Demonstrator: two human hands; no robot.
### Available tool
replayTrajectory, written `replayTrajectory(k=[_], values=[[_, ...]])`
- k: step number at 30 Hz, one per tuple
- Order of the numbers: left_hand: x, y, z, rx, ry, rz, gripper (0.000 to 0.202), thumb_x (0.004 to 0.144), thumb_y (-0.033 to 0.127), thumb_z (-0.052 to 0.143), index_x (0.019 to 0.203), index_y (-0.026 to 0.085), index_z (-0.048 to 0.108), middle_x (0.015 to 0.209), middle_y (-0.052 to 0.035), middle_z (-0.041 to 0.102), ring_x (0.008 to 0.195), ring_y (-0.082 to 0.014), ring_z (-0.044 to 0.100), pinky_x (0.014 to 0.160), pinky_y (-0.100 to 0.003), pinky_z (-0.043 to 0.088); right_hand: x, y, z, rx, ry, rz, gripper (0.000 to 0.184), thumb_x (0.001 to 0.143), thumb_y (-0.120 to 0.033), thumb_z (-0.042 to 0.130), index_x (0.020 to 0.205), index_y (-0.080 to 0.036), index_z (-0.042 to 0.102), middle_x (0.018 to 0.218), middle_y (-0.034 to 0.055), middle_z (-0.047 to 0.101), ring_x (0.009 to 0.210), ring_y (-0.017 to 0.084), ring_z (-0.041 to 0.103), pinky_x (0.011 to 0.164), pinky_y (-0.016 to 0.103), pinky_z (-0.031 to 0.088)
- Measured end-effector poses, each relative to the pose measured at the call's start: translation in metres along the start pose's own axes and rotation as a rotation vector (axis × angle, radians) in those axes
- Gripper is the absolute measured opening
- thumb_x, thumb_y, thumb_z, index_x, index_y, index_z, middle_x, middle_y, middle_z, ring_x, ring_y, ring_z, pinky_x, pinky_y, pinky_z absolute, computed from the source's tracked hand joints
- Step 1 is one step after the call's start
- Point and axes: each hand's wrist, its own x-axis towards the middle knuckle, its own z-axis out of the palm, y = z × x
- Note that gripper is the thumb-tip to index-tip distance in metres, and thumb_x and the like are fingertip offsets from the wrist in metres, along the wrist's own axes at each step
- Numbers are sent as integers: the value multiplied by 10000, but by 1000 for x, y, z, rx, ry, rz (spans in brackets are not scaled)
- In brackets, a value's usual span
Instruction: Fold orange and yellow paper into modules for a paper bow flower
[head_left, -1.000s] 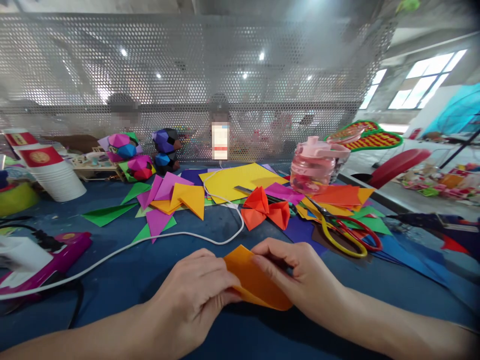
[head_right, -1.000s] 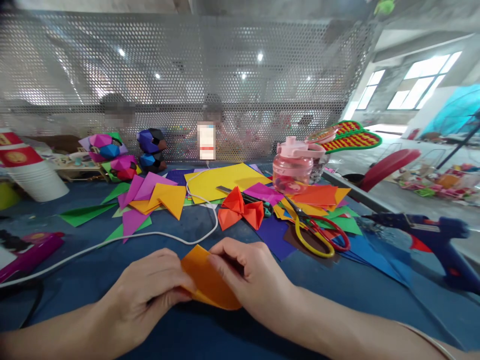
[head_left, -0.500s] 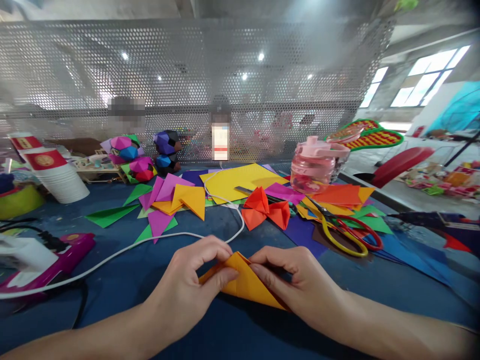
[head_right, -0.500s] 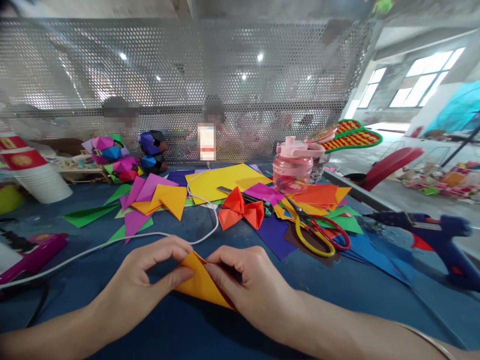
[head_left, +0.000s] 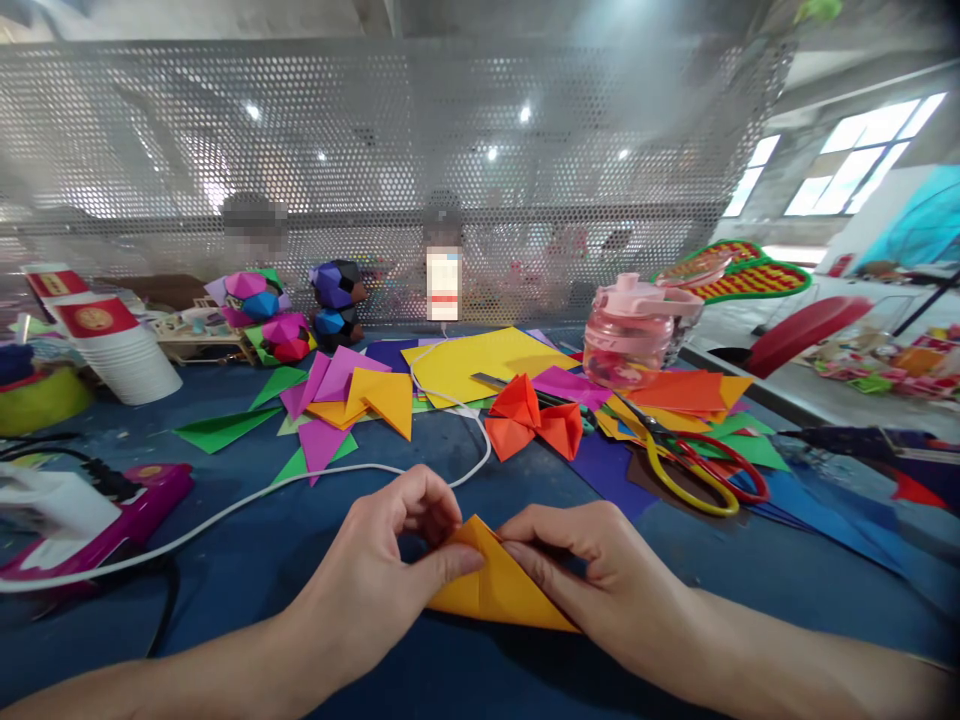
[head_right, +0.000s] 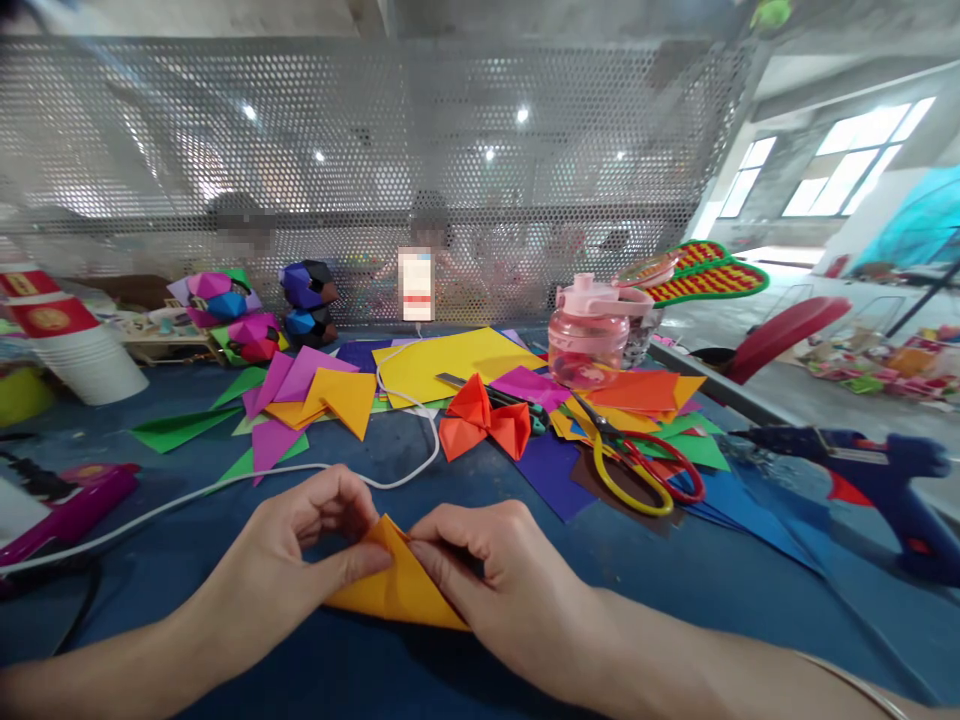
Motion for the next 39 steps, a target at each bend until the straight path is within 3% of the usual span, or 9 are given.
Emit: replayTrajectory(k=[3,6,11,15,30,39], values=[[0,2,1,-37,-7,18,242,735,239,753,955,219,655,758,38,645,724,-137,613,698,-228,491,-1,0,1,-1,-8,-1,308,1003,-364,450,906,-184,681,764,-18,637,648,101,485,596,201,395],[0,2,0,-18,-60,19,66,788,251,709,831,205,689,747,29,646,711,-128,587,677,-213,470,-1,-1,1,21,-20,-8,317,1012,-375,439,912,-183,670,754,-23,611,644,97,461,587,198,382],[-1,1,-1,27,-72,28,84,812,262,677,765,193,668,725,26,629,695,-126,561,650,-209,450,-1,-4,-2,55,-50,0,399,1030,-435,395,873,-179,657,757,-20,584,658,102,437,579,206,367],[-2,0,1,16,-73,32,92,801,265,675,752,192,651,706,30,619,674,-121,550,634,-206,445,0,-4,-2,78,-49,33,324,982,-466,508,961,-210,706,802,-22,665,695,109,514,614,200,402],[0,-1,2,9,-130,-43,200,788,336,696,706,168,625,672,24,612,641,-119,532,592,-215,416,-1,-6,5,9,20,18,259,973,-336,511,863,-193,697,727,-30,662,626,87,517,588,190,406],[4,-3,3,-81,-223,-111,291,749,409,683,678,147,578,604,28,527,561,-96,447,518,-207,348,0,-8,8,-69,53,29,191,948,-250,522,805,-187,632,769,-16,630,665,96,532,600,206,405]])
